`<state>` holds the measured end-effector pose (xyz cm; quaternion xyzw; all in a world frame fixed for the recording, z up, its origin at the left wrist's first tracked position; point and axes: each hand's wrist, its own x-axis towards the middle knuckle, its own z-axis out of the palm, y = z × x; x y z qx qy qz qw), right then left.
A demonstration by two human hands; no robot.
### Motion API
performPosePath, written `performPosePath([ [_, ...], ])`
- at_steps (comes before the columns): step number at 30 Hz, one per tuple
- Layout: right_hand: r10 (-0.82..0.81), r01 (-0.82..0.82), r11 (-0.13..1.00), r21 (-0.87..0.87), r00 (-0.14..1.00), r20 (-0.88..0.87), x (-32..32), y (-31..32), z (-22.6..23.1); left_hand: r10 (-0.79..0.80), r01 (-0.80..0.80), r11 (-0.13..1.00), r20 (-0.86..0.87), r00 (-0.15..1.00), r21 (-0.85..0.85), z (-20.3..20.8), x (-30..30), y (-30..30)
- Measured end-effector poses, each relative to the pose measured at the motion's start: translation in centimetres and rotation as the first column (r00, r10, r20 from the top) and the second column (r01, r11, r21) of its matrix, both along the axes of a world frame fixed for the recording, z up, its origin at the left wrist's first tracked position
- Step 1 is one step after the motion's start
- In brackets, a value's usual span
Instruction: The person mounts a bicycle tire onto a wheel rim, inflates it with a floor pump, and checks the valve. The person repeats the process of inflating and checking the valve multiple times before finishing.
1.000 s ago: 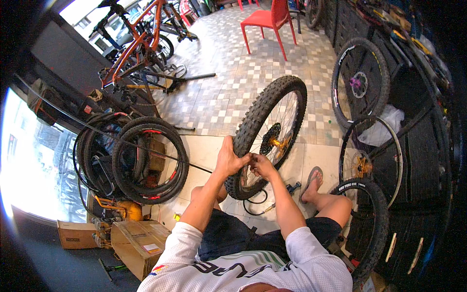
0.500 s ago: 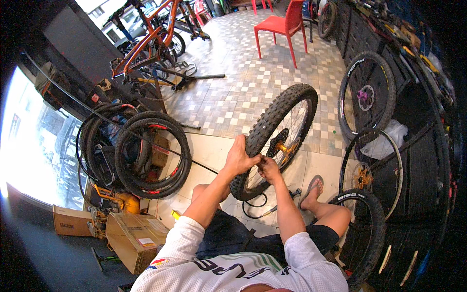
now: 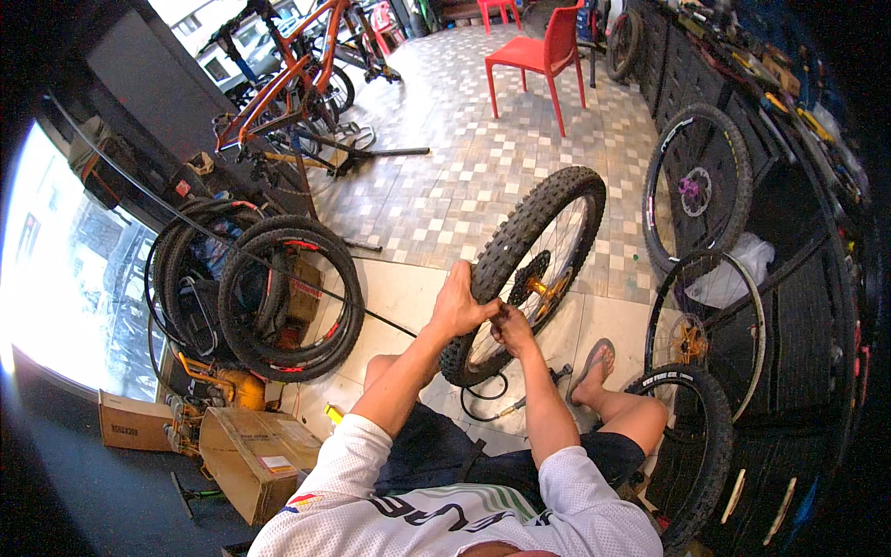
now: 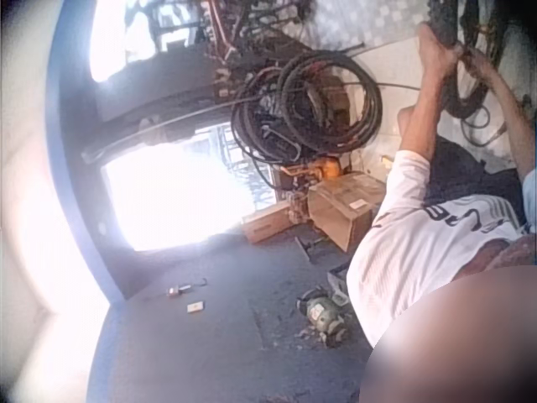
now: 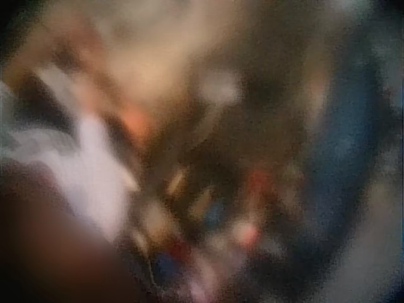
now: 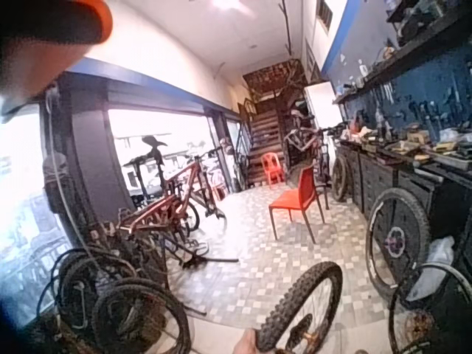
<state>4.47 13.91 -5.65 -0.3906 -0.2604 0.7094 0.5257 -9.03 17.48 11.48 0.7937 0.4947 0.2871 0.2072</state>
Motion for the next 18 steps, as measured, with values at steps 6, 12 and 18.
performPosePath([
  [6, -0.007, 0.013, 0.992, 0.126, 0.999, -0.049, 0.7, -0.4, -1.5, -0.008, 0.007, 0.999, -0.024, 1.0, -0.033, 0.6, 1.0, -0.2],
  [12, -0.024, 0.026, 0.999, 0.026, 0.998, -0.053, -0.9, -0.7, 1.1, -0.005, 0.002, 0.998, -0.045, 0.999, -0.061, 1.7, 0.4, -0.6],
  [18, -0.288, 0.287, 0.958, 0.02, 0.951, 0.11, 4.1, -1.8, 1.4, -0.067, 0.057, 0.992, -0.087, 0.994, -0.11, 2.1, 4.8, -0.6],
])
